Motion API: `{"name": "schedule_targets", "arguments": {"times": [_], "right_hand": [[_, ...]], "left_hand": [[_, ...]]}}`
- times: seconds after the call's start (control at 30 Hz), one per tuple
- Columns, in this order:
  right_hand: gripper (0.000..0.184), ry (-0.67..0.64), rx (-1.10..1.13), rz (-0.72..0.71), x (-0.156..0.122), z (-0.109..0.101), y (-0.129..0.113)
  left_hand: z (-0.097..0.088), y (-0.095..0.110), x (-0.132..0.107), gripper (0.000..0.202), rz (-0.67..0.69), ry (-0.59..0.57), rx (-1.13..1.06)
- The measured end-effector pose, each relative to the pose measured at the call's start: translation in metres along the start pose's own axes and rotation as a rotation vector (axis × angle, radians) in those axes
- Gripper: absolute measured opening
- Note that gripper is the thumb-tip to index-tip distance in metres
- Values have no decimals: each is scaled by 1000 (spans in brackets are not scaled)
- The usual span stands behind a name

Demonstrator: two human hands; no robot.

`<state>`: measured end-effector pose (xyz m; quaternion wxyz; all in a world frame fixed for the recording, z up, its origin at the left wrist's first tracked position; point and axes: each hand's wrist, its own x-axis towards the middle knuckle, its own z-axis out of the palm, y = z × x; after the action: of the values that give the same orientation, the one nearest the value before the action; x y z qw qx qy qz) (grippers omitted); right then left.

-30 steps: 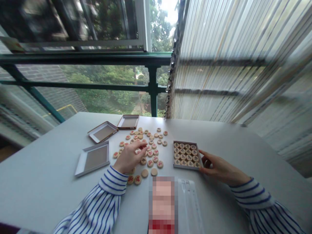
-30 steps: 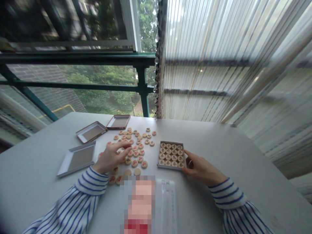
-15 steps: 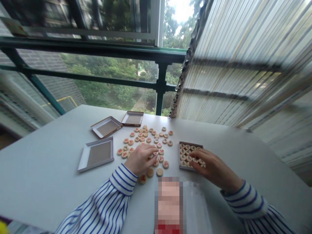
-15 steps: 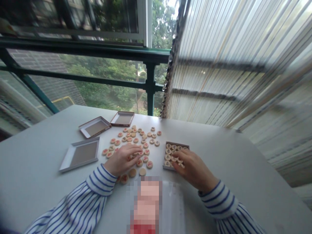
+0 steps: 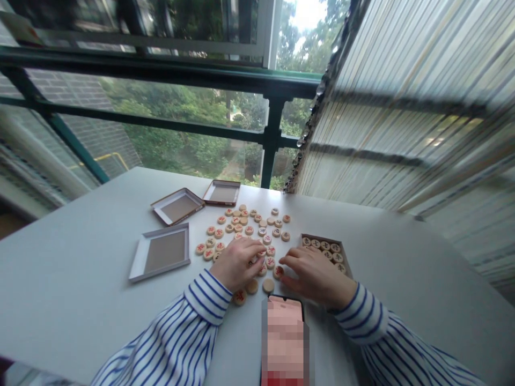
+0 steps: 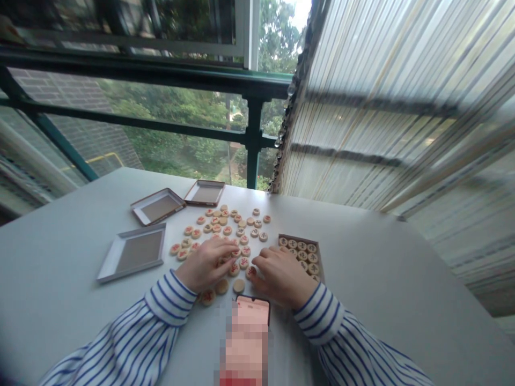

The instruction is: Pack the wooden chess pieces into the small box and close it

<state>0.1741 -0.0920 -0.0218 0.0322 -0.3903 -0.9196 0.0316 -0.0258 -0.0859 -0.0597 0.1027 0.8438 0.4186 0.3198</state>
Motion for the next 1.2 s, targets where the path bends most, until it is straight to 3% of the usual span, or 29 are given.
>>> {"name": "schedule_targets", "arguments": {"times": [0.37,0.83,1.2], "right_hand": [[29,-14,-49,3,2,7,-2],[17,101,40,64,-8,-9,1],[17,270,89,137,-31,-16,7]], "left_hand": [[0,4,-1,22,-14,-15,27],[3,8,0,23,-101,52,-32],[-3,48,19,27,-233,-88,-238]]}}
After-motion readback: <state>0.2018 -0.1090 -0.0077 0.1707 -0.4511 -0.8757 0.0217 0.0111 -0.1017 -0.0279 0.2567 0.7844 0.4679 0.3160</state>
